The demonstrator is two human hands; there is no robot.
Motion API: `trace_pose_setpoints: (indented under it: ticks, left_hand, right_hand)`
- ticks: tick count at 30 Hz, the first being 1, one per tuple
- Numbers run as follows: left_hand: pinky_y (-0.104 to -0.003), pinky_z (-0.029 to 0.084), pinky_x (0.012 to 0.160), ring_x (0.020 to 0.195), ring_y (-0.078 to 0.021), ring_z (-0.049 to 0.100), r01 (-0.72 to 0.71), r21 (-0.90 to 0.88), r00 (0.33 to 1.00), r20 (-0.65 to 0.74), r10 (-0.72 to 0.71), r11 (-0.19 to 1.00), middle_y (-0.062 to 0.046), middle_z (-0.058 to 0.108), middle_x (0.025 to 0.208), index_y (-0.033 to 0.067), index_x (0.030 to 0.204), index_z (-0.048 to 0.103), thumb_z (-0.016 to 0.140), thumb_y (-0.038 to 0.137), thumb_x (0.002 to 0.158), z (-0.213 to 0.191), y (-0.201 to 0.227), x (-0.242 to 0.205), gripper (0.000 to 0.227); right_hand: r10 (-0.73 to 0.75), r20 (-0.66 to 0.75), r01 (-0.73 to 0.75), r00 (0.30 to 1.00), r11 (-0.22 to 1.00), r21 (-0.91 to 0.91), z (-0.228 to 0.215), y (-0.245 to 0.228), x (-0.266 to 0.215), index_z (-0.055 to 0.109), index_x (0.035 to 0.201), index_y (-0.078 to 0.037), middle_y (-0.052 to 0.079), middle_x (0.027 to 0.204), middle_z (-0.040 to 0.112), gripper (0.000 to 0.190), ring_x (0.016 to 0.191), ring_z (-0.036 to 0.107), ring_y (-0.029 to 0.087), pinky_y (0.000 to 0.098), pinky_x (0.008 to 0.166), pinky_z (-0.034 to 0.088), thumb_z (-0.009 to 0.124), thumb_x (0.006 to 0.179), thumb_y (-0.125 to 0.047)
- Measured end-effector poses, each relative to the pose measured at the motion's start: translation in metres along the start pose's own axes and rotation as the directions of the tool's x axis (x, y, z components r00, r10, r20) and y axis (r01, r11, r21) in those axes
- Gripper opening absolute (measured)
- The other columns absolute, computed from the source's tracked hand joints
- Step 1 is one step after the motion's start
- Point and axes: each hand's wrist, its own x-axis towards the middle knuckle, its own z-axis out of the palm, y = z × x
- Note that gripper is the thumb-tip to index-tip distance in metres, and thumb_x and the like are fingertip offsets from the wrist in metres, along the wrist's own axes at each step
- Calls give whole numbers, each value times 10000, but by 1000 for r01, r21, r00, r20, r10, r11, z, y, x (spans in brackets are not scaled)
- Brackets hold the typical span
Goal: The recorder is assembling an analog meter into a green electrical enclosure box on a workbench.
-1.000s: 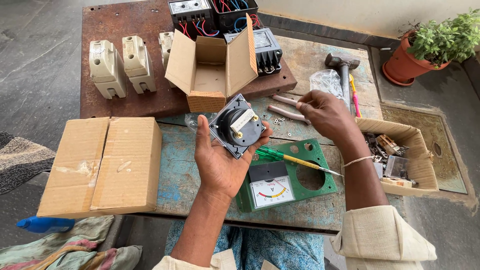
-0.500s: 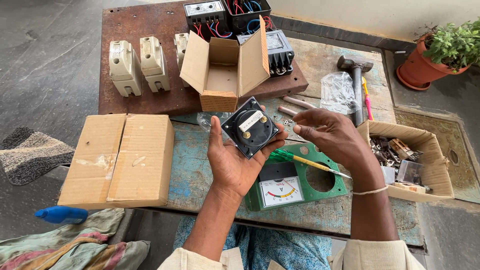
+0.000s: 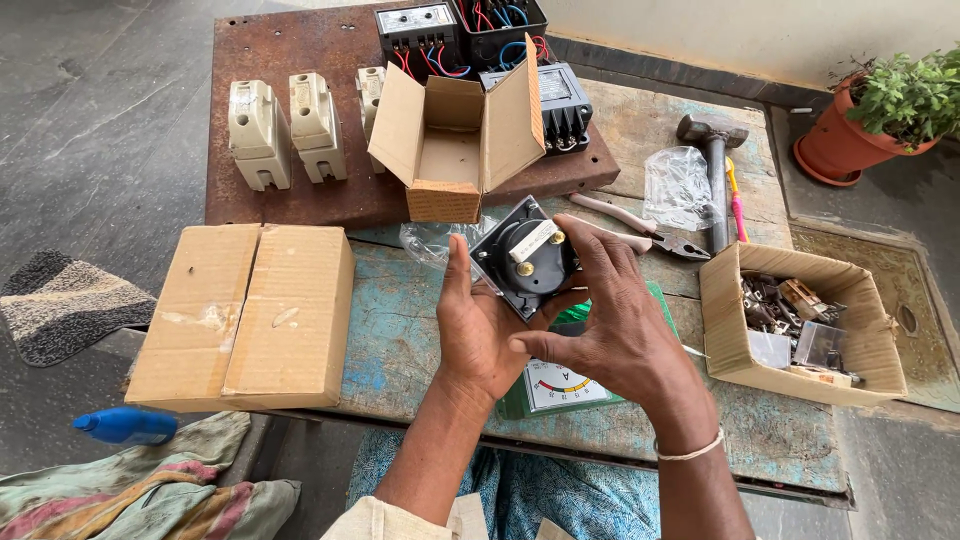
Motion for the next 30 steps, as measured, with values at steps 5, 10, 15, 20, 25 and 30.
trace_pose_setpoints:
  ticks: [5,10,15,20,25,30]
  left_hand:
    - [-459,585,998,1178,-303,661,30,171,998,54,-40,985,-171,656,1268,38,1417,509,349,678,989,-5,-9,2,786]
    - [-443,472,1067,1126,-277,580,-98,450,989,144,37,887,-185,579,1224,-75,1425,577,390,556,1174,-21,-16,10,704]
    - [-491,346,1204,1304,-336,566,-485,659,829,556,-62,-575,-176,664,1280,31,1277,686,665,54,878,-13,-19,13,401]
    - [-512,325,1154,1252,-364,525,-351,652,927,346,-148,-672,-226,620,1211,-14,1174,697,750,28,718,4,-22,11,461]
    - [-482,366,1108,1184,-350,531,-288,655,956,235,-174,-699,-221,609,1176,-36,1116,700,764,30,683,0,-13,17,442]
    - [-466,422,1076,1106,-311,554,-190,605,953,304,4,-774,-198,627,1101,-31,1026,700,717,-3,765,-50,10,17,263]
  right_hand:
    - [-39,-165,43,986,999,22,5,12,-3,461,1479,-145,146,1322,579,1060,1129,669,262,416,876,598,933,565,-400]
    - [-51,-350,23,935,996,-82,-18,48,-3,531,1382,-47,152,1197,674,858,1052,680,259,419,873,574,949,686,-323]
    - [244,-452,-197,858,969,149,-39,59,-7,561,1310,-39,110,1096,725,749,985,718,213,364,858,579,908,723,-350]
    - [227,-419,-199,879,974,111,-30,65,-17,590,1298,-21,114,1084,735,750,984,716,210,354,889,564,915,696,-330]
    - [219,-376,-189,900,975,116,-17,65,-18,574,1327,-3,121,1099,730,806,1001,710,218,359,891,561,915,667,-314]
    - [259,-347,-229,901,965,127,-16,68,-24,575,1359,-30,134,1133,730,825,1053,697,232,380,929,540,911,663,-319]
